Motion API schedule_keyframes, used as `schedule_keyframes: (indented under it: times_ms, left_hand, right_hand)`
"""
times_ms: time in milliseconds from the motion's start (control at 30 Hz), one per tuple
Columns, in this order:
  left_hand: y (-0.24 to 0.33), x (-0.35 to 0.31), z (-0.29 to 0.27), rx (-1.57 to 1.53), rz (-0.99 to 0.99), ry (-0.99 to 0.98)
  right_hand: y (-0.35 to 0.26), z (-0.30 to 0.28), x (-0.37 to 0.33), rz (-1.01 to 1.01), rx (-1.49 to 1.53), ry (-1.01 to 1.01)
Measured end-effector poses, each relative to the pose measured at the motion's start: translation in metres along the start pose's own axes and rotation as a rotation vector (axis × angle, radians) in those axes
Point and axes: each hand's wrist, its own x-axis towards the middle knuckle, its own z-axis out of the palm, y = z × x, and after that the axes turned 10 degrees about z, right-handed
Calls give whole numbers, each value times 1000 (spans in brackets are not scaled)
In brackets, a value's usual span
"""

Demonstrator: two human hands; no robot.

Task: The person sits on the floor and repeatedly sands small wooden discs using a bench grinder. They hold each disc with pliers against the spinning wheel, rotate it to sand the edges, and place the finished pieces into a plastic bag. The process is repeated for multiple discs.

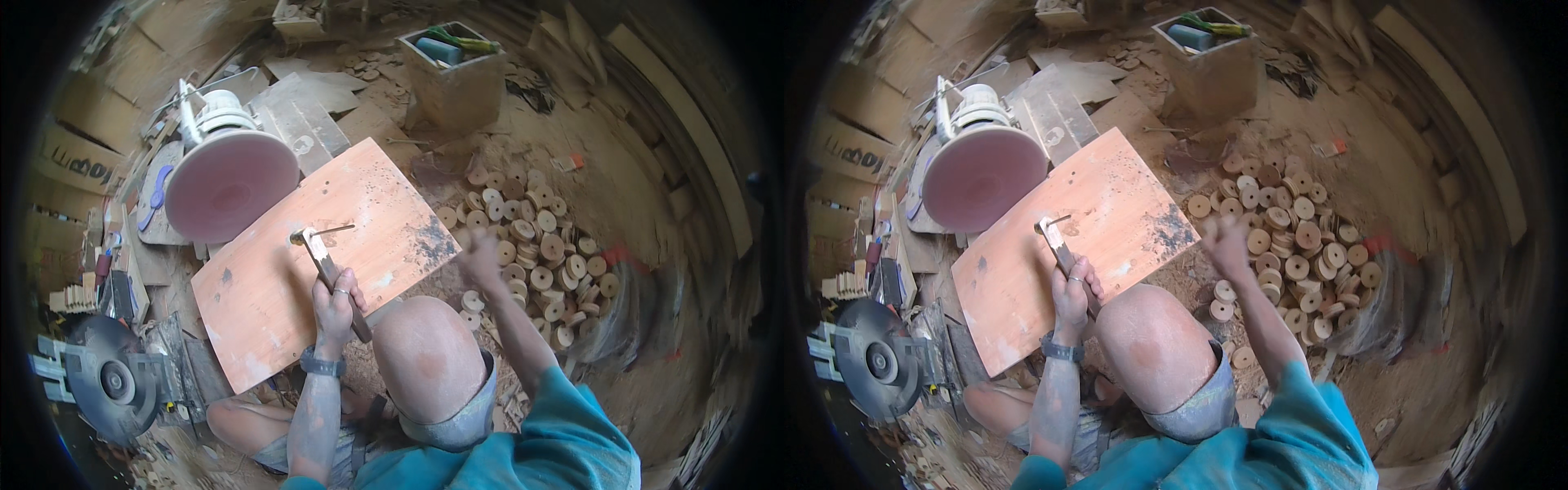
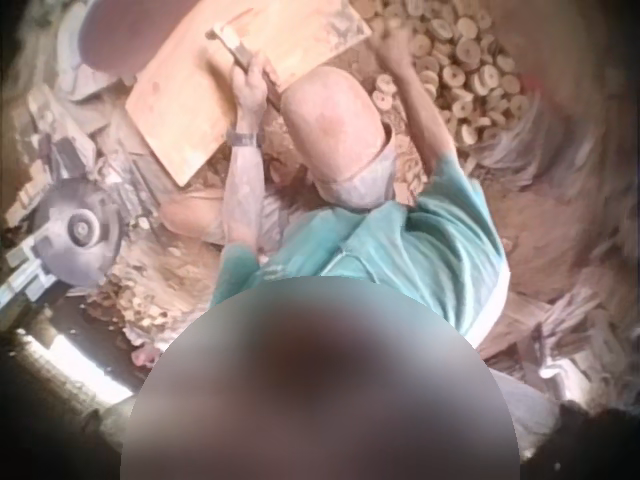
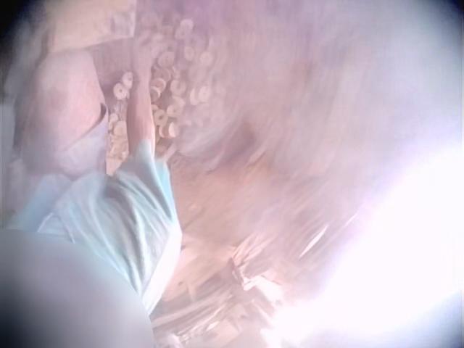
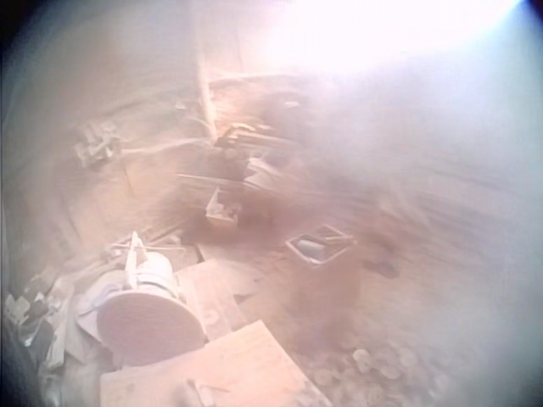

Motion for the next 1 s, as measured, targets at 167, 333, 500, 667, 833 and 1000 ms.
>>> schedule_keyframes:
  times_ms: [167, 333, 500, 667, 833, 1000]
  left_hand:
    - [7, -14, -3, 23, -43, 105]
    - [13, -16, -15, 83, -35, 133]
    - [27, -24, -27, 249, -34, 141]
    - [47, -13, -20, 344, 21, 101]
    - [54, -15, -4, 422, -44, 100]
    - [53, -12, 10, 604, 22, 26]
  right_hand:
    - [-122, -74, -16, -620, 123, 368]
    - [-161, -17, -25, -783, -188, -52]
    - [-152, -5, -11, -844, -244, -11]
    - [-170, -35, -10, -384, 775, -539]
    - [-161, -49, -27, -218, 1897, -1158]
    - [-154, -41, -29, -217, 1965, -1188]
